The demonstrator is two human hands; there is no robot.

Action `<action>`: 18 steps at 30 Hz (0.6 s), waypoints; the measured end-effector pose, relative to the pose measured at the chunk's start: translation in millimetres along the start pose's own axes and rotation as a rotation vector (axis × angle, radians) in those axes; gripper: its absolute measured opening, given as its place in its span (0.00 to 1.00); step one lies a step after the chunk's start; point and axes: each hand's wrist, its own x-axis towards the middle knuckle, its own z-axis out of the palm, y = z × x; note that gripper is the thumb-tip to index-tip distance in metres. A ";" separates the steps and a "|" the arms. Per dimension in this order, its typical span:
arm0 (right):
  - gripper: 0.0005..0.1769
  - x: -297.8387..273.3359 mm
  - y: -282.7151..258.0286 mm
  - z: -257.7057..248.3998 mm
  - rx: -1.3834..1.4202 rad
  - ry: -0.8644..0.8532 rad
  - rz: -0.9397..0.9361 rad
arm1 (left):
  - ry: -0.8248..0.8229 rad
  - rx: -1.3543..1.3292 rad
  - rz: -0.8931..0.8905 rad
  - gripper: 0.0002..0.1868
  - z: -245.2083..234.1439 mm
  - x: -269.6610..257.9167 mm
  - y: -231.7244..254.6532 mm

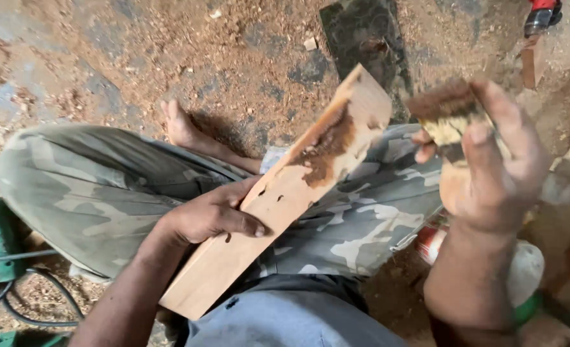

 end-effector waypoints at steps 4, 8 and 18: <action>0.16 -76.7 7.5 -23.1 0.033 0.178 0.047 | -0.185 -0.053 -0.102 0.42 8.8 17.0 -11.1; 0.12 -122.9 -6.5 -31.8 -0.173 0.266 -0.010 | -0.317 0.118 -0.120 0.43 21.9 23.6 -8.6; 0.10 -142.0 -17.1 -0.2 -0.996 0.067 0.023 | -0.231 0.231 -0.323 0.39 42.7 40.2 -16.8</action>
